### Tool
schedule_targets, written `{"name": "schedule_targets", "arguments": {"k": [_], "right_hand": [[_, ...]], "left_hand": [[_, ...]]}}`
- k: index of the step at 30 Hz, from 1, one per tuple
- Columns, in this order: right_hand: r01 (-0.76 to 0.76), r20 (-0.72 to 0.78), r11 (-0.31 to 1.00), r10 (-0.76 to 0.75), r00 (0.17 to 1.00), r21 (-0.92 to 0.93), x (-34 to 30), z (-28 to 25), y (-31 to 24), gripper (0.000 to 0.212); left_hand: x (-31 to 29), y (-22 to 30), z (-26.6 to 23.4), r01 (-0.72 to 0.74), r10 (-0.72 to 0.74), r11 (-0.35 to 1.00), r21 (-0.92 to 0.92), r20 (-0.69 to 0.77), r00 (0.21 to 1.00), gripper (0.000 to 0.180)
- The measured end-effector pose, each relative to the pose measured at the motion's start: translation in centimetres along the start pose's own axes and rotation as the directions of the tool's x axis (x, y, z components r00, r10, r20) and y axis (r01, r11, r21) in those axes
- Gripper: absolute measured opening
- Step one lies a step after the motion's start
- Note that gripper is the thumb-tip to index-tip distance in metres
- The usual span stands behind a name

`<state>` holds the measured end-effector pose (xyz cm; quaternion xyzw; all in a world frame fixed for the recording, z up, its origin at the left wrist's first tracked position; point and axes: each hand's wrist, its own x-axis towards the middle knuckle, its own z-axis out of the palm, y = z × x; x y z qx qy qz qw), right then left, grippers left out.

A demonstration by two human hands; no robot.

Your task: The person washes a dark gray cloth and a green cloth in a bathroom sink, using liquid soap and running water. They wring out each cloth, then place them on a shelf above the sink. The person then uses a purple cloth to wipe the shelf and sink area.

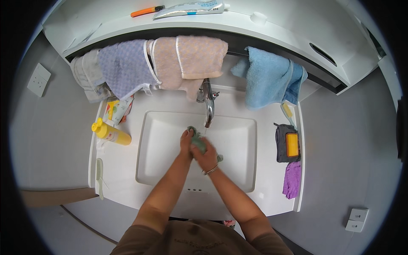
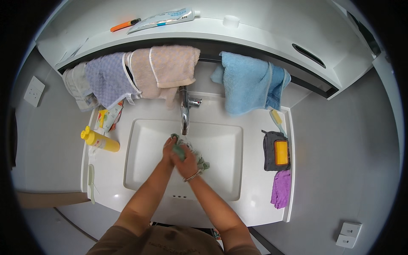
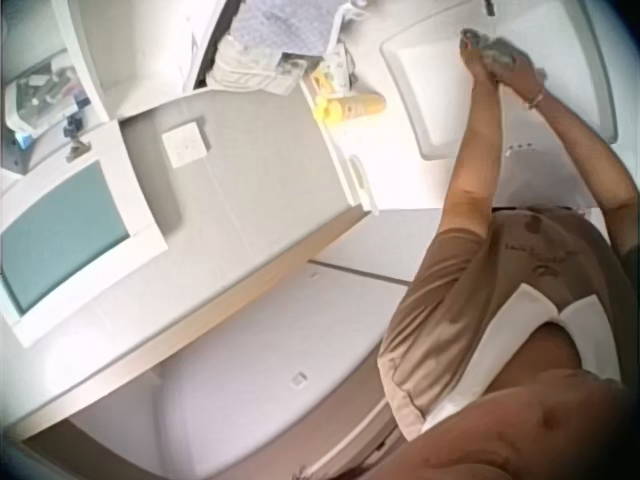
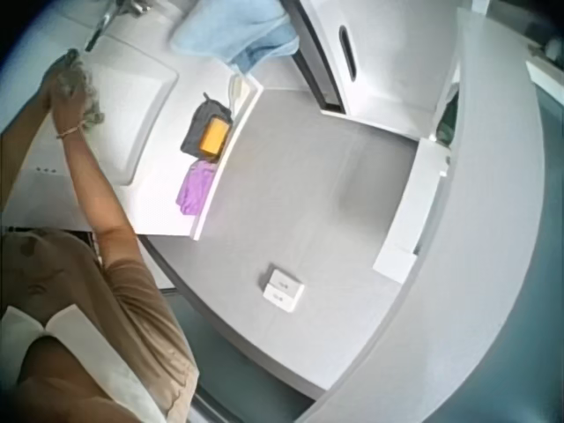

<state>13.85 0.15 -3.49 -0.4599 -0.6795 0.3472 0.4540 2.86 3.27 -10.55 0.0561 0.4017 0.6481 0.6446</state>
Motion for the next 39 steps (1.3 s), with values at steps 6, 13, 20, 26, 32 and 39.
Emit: {"name": "schedule_targets", "arguments": {"k": [6, 13, 20, 26, 32, 39], "right_hand": [[-0.357, -0.090, 0.901, 0.345, 0.934, -0.248, 4.2, -2.9, 4.5, 0.031], [-0.061, 0.214, 0.880, 0.181, 0.960, -0.471, 3.2, -0.6, 0.4, 0.037], [-0.413, 0.028, 0.881, 0.418, 0.908, 0.230, 7.0, -3.2, 6.5, 0.027], [-0.237, 0.048, 0.928, 0.233, 0.971, 0.287, 3.6, 0.4, 0.5, 0.016], [-0.156, -0.032, 0.935, 0.154, 0.988, -0.317, 7.4, -1.6, 1.2, 0.017], [0.192, 0.279, 0.854, -0.057, 0.959, -0.484, 3.9, 0.1, -0.5, 0.021]], "left_hand": [[-4.9, 0.1, 7.2, 0.264, -0.247, 0.950, 0.167, -0.120, 0.962, 0.033], [-3.9, 2.5, 5.7, 0.364, -0.360, 0.931, -0.011, -0.163, 0.918, 0.047], [-3.0, 7.7, 2.3, 0.252, -0.322, 0.826, 0.503, 0.054, 0.945, 0.027], [0.1, 4.2, -0.8, -0.026, 0.019, 0.997, 0.073, 0.094, 0.995, 0.013], [-4.0, 0.8, 5.9, 0.238, -0.185, 0.924, 0.299, -0.196, 0.963, 0.043], [-3.0, 2.6, 4.6, 0.321, -0.319, 0.942, 0.096, -0.032, 0.947, 0.057]]}}
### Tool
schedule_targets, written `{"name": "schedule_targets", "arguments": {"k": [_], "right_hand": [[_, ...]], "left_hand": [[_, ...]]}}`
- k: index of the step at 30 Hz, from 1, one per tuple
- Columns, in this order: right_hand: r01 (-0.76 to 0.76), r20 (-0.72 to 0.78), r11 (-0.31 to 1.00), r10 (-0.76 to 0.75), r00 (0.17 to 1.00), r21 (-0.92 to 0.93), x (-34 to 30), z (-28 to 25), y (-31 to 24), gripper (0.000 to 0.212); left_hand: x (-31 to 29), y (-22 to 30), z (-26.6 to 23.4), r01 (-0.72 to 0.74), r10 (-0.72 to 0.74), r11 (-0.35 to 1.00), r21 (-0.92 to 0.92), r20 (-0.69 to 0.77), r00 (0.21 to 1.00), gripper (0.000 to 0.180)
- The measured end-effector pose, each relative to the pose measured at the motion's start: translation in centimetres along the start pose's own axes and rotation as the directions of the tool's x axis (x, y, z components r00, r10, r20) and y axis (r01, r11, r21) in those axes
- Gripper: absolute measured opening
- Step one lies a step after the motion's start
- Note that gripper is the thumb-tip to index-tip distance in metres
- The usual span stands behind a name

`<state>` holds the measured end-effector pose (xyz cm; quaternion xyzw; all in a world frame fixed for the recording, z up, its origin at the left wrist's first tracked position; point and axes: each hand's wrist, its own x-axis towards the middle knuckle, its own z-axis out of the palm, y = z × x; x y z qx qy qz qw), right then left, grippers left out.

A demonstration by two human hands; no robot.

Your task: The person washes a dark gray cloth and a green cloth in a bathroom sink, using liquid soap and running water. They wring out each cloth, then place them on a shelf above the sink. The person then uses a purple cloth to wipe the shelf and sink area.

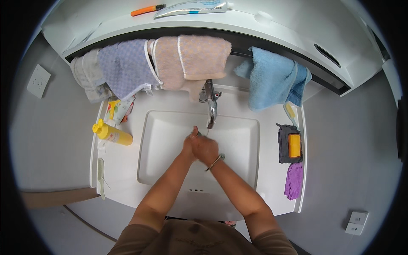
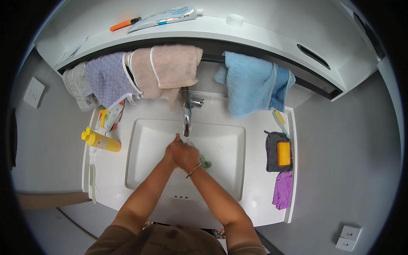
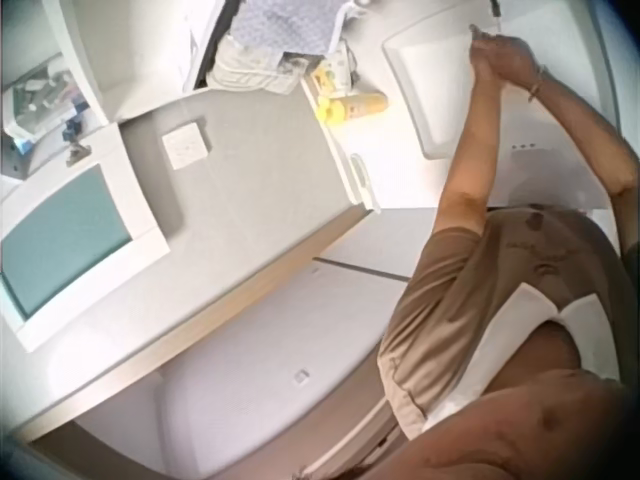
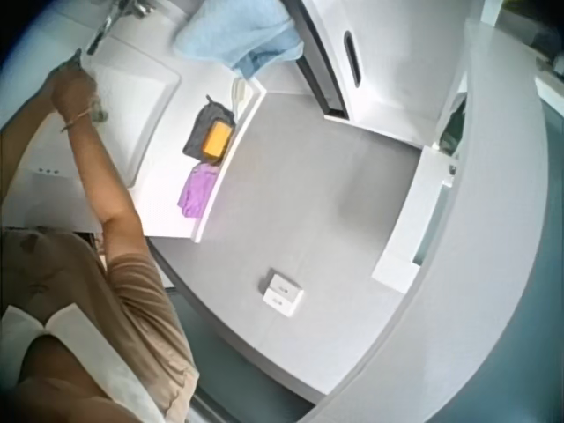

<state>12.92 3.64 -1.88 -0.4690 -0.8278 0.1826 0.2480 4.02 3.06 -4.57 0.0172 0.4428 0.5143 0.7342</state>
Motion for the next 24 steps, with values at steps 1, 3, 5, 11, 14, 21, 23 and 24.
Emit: {"name": "schedule_targets", "arguments": {"k": [1, 3, 5, 11, 14, 21, 23, 24], "right_hand": [[-0.002, 0.036, 0.994, 0.006, 0.999, -0.111, 0.8, -0.4, 1.1, 0.024], [-0.236, 0.007, 0.971, 0.236, 0.972, -0.045, 2.3, -1.5, 4.1, 0.024], [-0.367, 0.053, 0.847, 0.377, 0.925, 0.384, 2.5, -2.5, 4.6, 0.025], [-0.344, 0.632, 0.901, 0.109, 0.768, 0.263, 2.3, -6.2, 5.8, 0.020], [-0.445, 0.374, 0.580, 0.245, 0.894, 0.683, 0.7, -3.0, 8.1, 0.018], [-0.086, -0.083, 0.848, 0.151, 0.985, 0.523, -1.7, -0.6, -2.6, 0.012], [-0.117, -0.295, 0.897, 0.260, 0.919, 0.427, 0.5, 0.9, -0.1, 0.019], [-0.272, -0.197, 0.851, 0.391, 0.899, 0.449, 1.7, -0.8, 0.9, 0.022]], "left_hand": [[-0.8, -0.2, 0.3, 0.025, -0.025, 1.000, -0.017, -0.002, 1.000, 0.057], [-2.1, 0.8, 1.1, 0.158, -0.157, 0.987, -0.002, 0.112, 0.981, 0.062], [-2.7, 1.6, 1.1, 0.199, -0.228, 0.967, 0.159, 0.192, 0.955, 0.062], [-3.5, 5.7, -2.2, -0.135, 0.059, 0.856, 0.499, 0.166, 0.984, 0.013], [-2.1, 5.2, -2.8, -0.278, 0.225, 0.836, 0.472, 0.167, 0.960, 0.009], [-0.3, 2.0, 0.1, -0.302, 0.433, 0.839, 0.452, -0.220, 0.874, 0.041], [-2.2, 0.2, 2.7, -0.250, 0.271, 0.961, 0.118, -0.231, 0.934, 0.051], [-2.0, -0.2, 3.4, -0.209, 0.235, 0.970, 0.127, -0.243, 0.941, 0.048]]}}
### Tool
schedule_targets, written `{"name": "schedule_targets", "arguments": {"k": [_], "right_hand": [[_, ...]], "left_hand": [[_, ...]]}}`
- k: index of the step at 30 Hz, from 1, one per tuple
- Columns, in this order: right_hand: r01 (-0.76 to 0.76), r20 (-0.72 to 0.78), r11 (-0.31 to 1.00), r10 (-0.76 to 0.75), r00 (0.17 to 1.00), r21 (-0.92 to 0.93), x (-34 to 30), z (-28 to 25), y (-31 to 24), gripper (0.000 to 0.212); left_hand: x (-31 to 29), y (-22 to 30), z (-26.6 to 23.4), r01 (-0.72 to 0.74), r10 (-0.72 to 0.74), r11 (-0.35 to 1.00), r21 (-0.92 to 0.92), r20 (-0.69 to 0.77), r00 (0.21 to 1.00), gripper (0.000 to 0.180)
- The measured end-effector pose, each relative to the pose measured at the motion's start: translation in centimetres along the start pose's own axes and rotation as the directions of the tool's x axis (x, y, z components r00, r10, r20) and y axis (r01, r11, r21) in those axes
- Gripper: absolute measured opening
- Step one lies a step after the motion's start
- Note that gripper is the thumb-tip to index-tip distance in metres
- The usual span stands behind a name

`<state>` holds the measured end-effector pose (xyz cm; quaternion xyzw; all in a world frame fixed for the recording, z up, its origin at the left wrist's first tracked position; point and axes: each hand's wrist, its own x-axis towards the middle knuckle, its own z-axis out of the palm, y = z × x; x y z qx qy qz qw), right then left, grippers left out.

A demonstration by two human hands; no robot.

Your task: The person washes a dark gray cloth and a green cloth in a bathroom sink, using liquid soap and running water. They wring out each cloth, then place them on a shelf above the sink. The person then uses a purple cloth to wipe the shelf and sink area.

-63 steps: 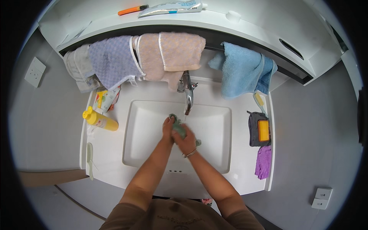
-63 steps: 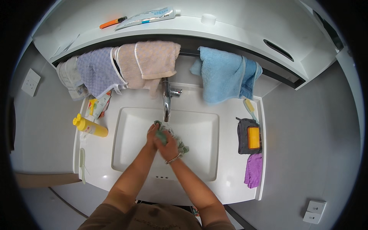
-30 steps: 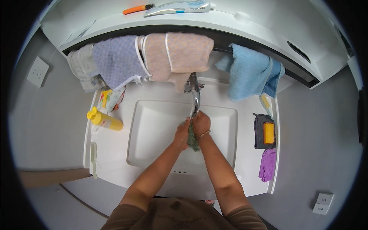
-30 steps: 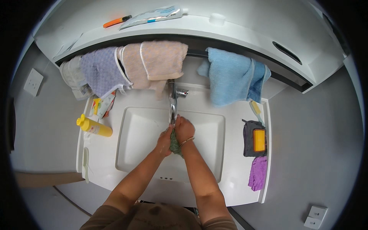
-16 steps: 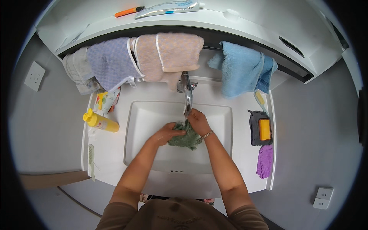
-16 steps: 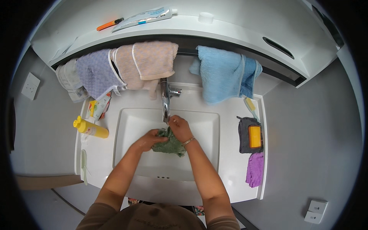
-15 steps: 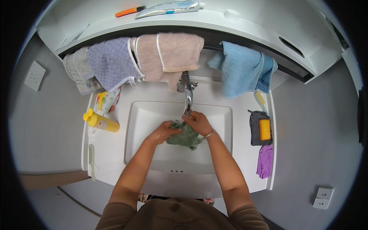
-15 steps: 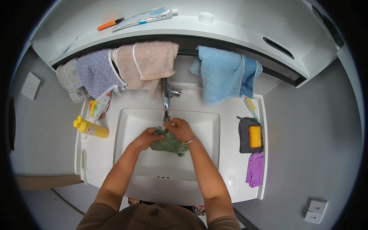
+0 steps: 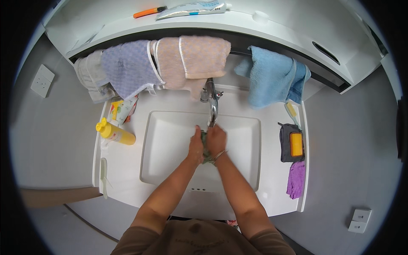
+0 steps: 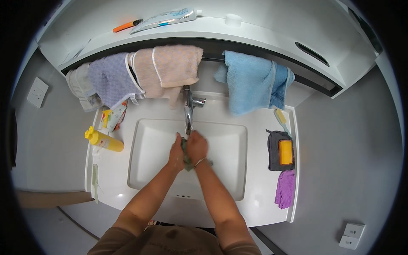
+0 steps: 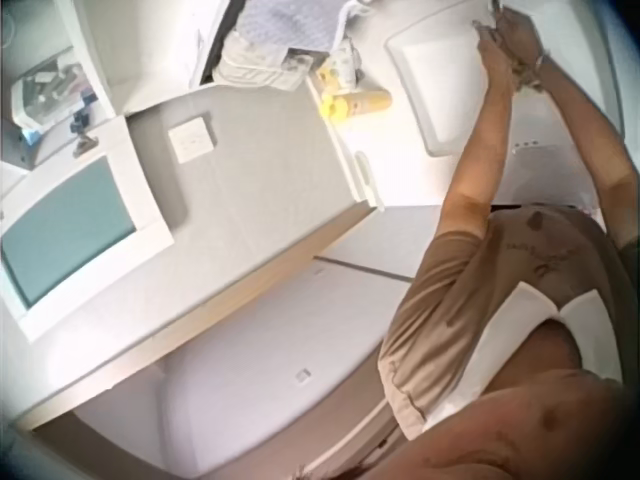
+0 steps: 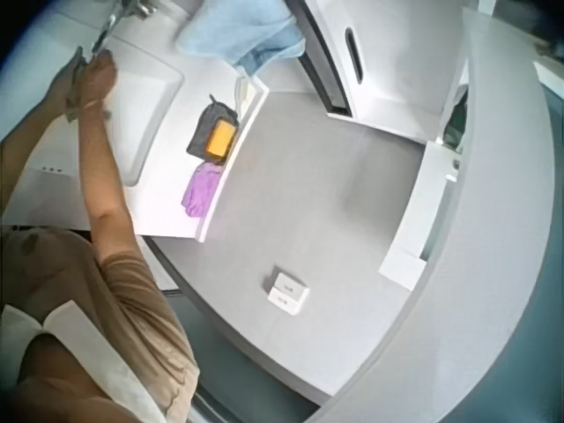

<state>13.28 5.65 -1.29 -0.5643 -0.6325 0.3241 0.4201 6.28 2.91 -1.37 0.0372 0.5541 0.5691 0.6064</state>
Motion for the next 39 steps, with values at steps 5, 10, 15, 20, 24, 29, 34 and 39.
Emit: {"name": "schedule_targets", "arguments": {"k": [5, 10, 15, 20, 24, 29, 34, 39], "right_hand": [[0.283, 0.067, 0.951, -0.276, 0.959, -0.124, -2.1, 0.3, -2.2, 0.029], [0.134, 0.179, 0.893, -0.062, 0.982, -0.429, 1.5, -0.8, 0.9, 0.025], [-0.060, 0.217, 0.998, 0.054, 0.975, 0.022, 2.1, -3.0, 0.5, 0.011], [-0.122, 0.391, 0.968, 0.027, 0.920, 0.220, 2.2, -5.7, 0.7, 0.022], [-0.028, 0.280, 1.000, 0.026, 0.960, 0.004, 2.4, -6.2, 1.6, 0.019], [0.119, 0.170, 0.991, -0.107, 0.980, -0.058, 1.4, -6.0, 1.8, 0.014], [-0.162, 0.195, 0.943, 0.107, 0.975, 0.292, -0.4, -3.9, -0.1, 0.013], [0.075, 0.315, 0.957, -0.166, 0.934, 0.282, -3.2, -3.5, -2.2, 0.013]], "left_hand": [[4.4, 0.3, -3.4, -0.001, 0.019, 0.999, -0.048, 0.366, 0.930, 0.035], [1.5, 1.6, -1.5, 0.123, -0.118, 0.992, -0.003, 0.274, 0.955, 0.031], [0.9, 4.1, -2.7, -0.300, 0.165, 0.858, 0.417, 0.328, 0.930, 0.025], [2.0, 5.8, -5.3, -0.595, 0.455, 0.485, 0.640, 0.396, 0.797, 0.028], [1.2, 6.9, -5.8, -0.608, 0.351, 0.318, 0.727, 0.506, 0.788, 0.030], [-0.4, 7.5, -5.3, -0.445, 0.399, 0.299, 0.844, 0.314, 0.862, 0.023], [0.4, 4.9, -5.3, -0.203, 0.120, 0.913, 0.353, 0.244, 0.962, 0.019], [-2.2, 5.0, -1.9, -0.089, 0.024, 0.979, 0.182, 0.333, 0.943, 0.021]]}}
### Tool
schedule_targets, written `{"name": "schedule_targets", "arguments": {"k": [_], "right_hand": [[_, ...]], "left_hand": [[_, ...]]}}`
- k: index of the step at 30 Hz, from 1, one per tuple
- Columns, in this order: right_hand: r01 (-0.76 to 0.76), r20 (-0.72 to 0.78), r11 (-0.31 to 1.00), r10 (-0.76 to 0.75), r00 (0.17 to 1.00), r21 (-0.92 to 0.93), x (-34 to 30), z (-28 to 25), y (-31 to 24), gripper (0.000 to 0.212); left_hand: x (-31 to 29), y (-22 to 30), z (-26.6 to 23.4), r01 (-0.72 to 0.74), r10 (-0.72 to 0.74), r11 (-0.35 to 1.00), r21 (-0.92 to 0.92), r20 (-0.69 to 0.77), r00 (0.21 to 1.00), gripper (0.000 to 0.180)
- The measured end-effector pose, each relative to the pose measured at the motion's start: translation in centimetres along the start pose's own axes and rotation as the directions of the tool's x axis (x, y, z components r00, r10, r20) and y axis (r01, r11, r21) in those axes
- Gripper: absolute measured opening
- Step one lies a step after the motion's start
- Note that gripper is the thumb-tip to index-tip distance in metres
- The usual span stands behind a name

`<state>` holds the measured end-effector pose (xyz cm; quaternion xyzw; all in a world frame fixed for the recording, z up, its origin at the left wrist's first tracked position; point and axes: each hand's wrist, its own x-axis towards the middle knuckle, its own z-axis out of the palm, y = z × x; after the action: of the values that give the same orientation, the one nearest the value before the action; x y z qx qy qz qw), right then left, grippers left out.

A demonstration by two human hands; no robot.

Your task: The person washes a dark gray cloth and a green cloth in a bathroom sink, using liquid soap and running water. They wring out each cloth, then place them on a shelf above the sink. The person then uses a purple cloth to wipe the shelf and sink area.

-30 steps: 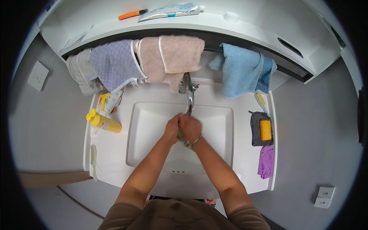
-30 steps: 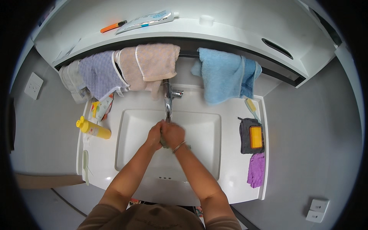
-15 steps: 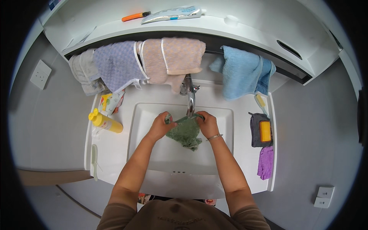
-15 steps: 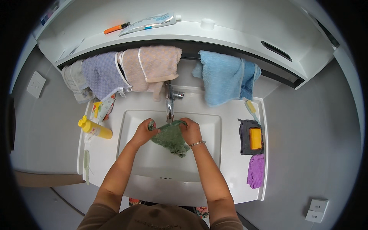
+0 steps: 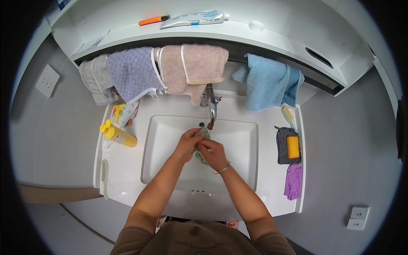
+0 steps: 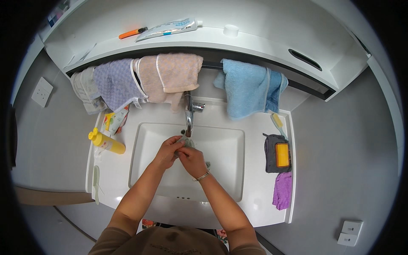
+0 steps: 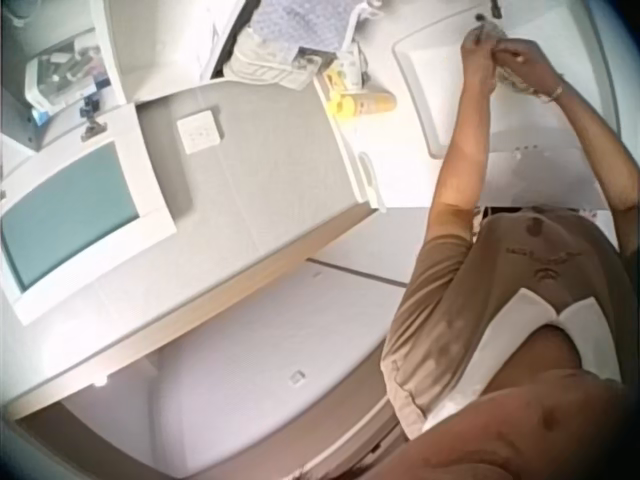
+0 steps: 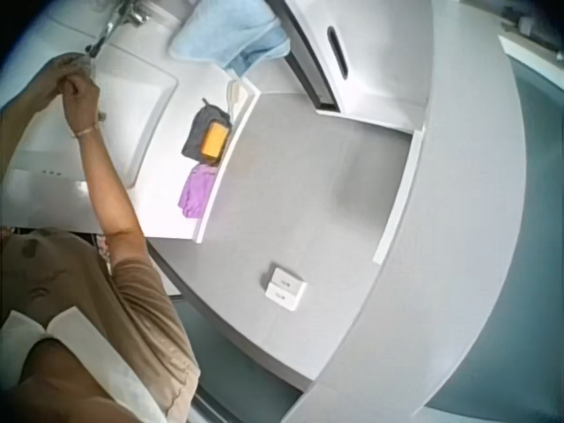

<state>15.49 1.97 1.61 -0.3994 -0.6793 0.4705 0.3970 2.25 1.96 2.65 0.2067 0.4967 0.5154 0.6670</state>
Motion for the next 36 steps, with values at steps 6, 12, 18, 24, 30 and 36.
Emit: {"name": "schedule_targets", "arguments": {"k": [6, 12, 18, 24, 30, 36], "right_hand": [[-0.344, 0.046, 0.855, 0.355, 0.934, 0.388, 0.1, -3.1, 4.7, 0.044], [-0.503, 0.322, 0.377, 0.449, 0.833, 0.778, 0.2, -2.6, 8.8, 0.037], [0.030, -0.379, 0.944, 0.103, 0.920, 0.330, 0.8, 1.0, 2.5, 0.019], [0.011, -0.420, 0.992, -0.063, 0.906, -0.126, -0.1, 3.1, 3.4, 0.019], [-0.011, -0.453, 0.964, -0.115, 0.884, -0.266, 1.0, 2.8, 1.9, 0.037], [-0.251, -0.394, 0.960, 0.184, 0.900, -0.125, 2.8, 0.5, 5.2, 0.035]], "left_hand": [[-0.4, 0.4, -0.1, 0.040, 0.001, 0.957, -0.288, 0.140, 0.990, 0.023], [-1.1, 1.5, -1.2, 0.127, -0.155, 0.838, -0.531, -0.008, 0.988, 0.028], [2.9, -4.7, -3.6, 0.054, -0.129, 0.928, -0.368, -0.184, 0.974, 0.026], [4.1, -8.5, -1.1, 0.007, -0.010, 1.000, -0.010, -0.270, 0.963, 0.031], [3.0, -7.2, -0.7, 0.014, -0.036, 0.959, -0.282, -0.074, 0.997, 0.025], [2.0, -5.1, 1.7, 0.069, -0.093, 0.984, -0.166, -0.141, 0.986, 0.021]]}}
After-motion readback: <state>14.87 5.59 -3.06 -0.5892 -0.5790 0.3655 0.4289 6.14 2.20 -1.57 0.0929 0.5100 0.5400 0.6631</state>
